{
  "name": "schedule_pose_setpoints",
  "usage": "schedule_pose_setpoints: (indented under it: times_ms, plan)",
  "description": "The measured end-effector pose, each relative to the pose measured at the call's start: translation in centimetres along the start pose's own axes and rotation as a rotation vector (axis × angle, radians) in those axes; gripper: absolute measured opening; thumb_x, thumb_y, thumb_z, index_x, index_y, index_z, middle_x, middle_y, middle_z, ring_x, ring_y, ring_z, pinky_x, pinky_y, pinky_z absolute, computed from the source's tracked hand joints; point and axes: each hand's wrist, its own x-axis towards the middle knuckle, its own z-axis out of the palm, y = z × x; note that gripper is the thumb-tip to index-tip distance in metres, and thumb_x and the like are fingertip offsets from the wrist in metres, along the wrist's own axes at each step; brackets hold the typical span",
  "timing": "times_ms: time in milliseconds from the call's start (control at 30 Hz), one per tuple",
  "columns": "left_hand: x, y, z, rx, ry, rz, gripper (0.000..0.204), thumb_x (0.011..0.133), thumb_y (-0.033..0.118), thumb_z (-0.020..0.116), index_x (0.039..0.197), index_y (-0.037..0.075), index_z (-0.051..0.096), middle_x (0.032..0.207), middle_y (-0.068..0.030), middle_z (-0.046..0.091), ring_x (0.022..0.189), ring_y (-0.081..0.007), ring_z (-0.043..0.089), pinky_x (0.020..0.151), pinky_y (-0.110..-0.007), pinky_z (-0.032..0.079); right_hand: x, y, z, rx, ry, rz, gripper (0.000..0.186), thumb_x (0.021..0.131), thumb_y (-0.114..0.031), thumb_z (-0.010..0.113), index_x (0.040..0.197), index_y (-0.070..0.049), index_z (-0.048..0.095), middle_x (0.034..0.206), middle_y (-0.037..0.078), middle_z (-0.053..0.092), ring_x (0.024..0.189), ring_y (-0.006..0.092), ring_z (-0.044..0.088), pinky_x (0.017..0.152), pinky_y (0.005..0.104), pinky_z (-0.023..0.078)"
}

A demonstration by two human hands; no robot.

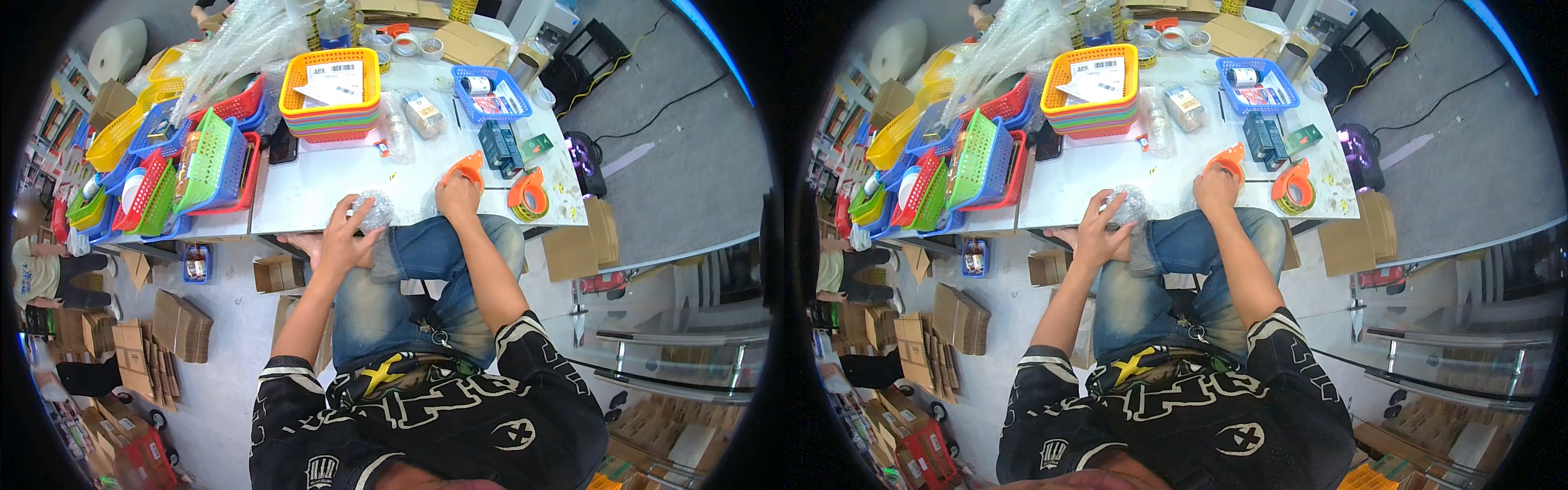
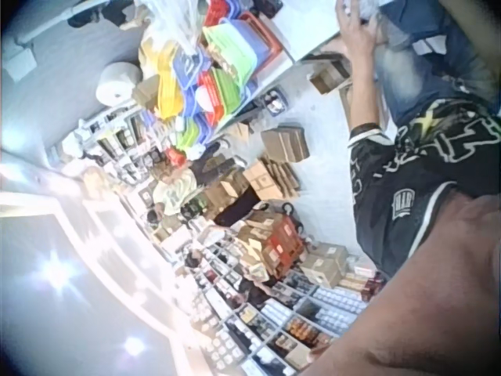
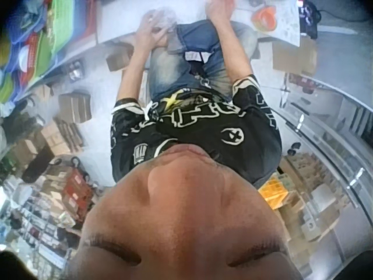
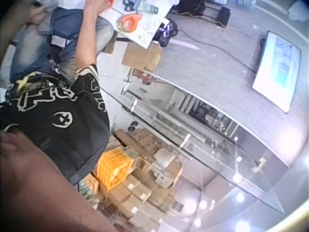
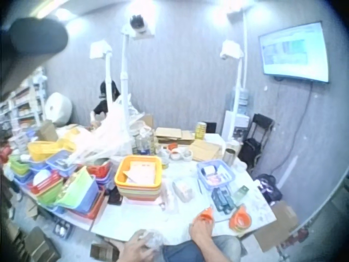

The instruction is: The person wraps small items in bubble wrap and secures them with tape. They handle several small objects one at a time, wrapping each in bubble wrap and sealing with clear tape using a tape dispenser.

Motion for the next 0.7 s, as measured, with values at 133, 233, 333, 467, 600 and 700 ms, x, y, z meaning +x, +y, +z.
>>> schedule_pose_setpoints:
  times_ms: [133,233,333,467,600,700]
  plan:
    - [2.0,1.2,0.6,0.007,0.044,-0.078,0.064,0.077,0.025,0.090,0.138,0.017,0.071,0.136,-0.0175,0.060,0.110,-0.0353,0.065,0.090,-0.044,0.058,0.4,1.8,-1.1,0.876,0.051,0.226,0.035,0.095,-0.034,0.066,0.105,0.000,0.070,0.091,0.017,0.075,0.081,0.0299,0.073,0.083,0.0446,0.057]
    - [3.6,2.0,0.7,-0.025,0.013,-0.177,0.064,0.080,0.027,0.089,0.139,0.017,0.069,0.143,-0.0145,0.055,0.107,-0.0352,0.065,0.088,-0.044,0.059,-0.1,2.1,-3.8,1.914,0.004,0.420,0.037,0.098,-0.035,0.055,0.101,-0.001,0.069,0.075,0.006,0.065,0.066,0.0203,0.063,0.083,0.0415,0.058]
    - [3.4,0.7,2.0,-0.001,-0.041,-0.142,0.067,0.081,0.027,0.087,0.143,0.016,0.064,0.144,-0.0143,0.052,0.113,-0.0362,0.061,0.094,-0.046,0.056,-1.3,3.2,-5.8,2.312,-0.269,0.397,0.037,0.094,-0.038,0.057,0.093,-0.001,0.066,0.060,0.002,0.046,0.055,0.0173,0.044,0.089,0.0417,0.054]
    - [2.6,0.4,2.8,-0.002,0.009,-0.046,0.067,0.083,0.026,0.085,0.144,0.014,0.062,0.138,-0.0150,0.052,0.123,-0.0374,0.055,0.102,-0.046,0.052,-2.3,2.1,-8.1,2.409,-0.326,0.454,0.042,0.092,-0.040,0.054,0.093,0.002,0.064,0.054,-0.001,0.036,0.050,0.0169,0.033,0.093,0.0406,0.052]
    - [2.7,0.3,2.5,-0.046,-0.032,-0.048,0.066,0.084,0.025,0.084,0.144,0.012,0.062,0.134,-0.0163,0.051,0.127,-0.0382,0.052,0.105,-0.046,0.049,-2.6,1.3,-9.7,2.434,-0.380,0.384,0.049,0.094,-0.040,0.048,0.100,0.006,0.066,0.055,0.000,0.039,0.049,0.0170,0.033,0.094,0.0408,0.051]
    - [2.3,0.1,2.5,-0.048,-0.013,-0.015,0.066,0.081,0.022,0.085,0.142,0.010,0.062,0.131,-0.0163,0.051,0.125,-0.0382,0.052,0.104,-0.045,0.051,-2.3,-0.5,-11.1,2.410,-0.458,0.353,0.048,0.094,-0.038,0.048,0.101,0.006,0.067,0.057,0.001,0.041,0.050,0.0173,0.034,0.094,0.0407,0.049]
